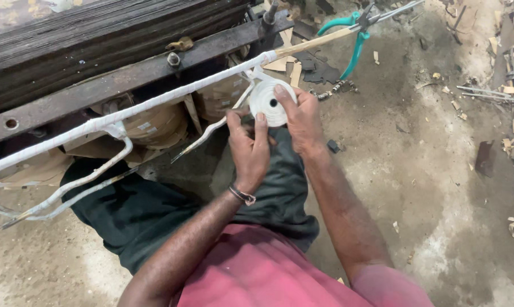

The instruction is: The person wraps a white tape around a long wooden rod clamped in a vise. They repeatedly wind the tape along the rod's length, adjusting the roll and tension with both hands.

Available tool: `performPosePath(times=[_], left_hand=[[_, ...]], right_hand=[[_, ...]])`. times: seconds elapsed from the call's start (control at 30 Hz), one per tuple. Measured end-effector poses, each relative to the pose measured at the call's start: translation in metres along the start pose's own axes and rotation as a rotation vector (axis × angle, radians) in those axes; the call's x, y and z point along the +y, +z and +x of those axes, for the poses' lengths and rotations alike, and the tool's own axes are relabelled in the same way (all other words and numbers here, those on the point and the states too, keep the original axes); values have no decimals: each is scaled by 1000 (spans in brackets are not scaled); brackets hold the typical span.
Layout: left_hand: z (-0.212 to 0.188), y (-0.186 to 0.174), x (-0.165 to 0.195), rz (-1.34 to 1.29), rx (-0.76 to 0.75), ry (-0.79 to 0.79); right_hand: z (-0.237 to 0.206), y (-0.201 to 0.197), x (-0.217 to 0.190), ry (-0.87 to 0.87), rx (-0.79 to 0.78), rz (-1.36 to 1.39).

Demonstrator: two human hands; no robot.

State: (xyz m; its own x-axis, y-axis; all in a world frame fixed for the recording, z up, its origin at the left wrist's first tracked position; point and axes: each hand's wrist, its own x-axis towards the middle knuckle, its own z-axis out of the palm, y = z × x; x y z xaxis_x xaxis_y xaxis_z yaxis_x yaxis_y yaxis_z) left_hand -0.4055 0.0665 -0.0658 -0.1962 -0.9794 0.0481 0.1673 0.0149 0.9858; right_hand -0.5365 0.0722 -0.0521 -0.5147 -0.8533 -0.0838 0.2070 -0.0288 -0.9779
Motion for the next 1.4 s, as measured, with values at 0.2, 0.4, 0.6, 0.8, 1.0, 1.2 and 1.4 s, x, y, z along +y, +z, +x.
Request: performPosePath(times=[0.2, 0.4, 0.6, 0.8, 1.0, 1.2, 1.4], left_hand=[[43, -13, 3, 249, -3, 434], [107, -4, -2, 368, -112, 438], [121, -12, -14, -29, -275, 54], [146, -8, 3, -135, -265, 37], [159, 0, -7, -88, -333, 36], [143, -12, -12, -204, -178, 54], [128, -33, 16, -252, -241, 253]], right_hand=[[33, -18, 10, -116, 71, 77], [78, -4, 28, -251, 249, 182], [106, 27, 34, -335, 503, 295], [106, 39, 38, -281, 250, 353], [98, 22, 40, -300, -31, 459], [80, 36, 56, -325, -157, 499], [72, 24, 46, -363, -195, 186]])
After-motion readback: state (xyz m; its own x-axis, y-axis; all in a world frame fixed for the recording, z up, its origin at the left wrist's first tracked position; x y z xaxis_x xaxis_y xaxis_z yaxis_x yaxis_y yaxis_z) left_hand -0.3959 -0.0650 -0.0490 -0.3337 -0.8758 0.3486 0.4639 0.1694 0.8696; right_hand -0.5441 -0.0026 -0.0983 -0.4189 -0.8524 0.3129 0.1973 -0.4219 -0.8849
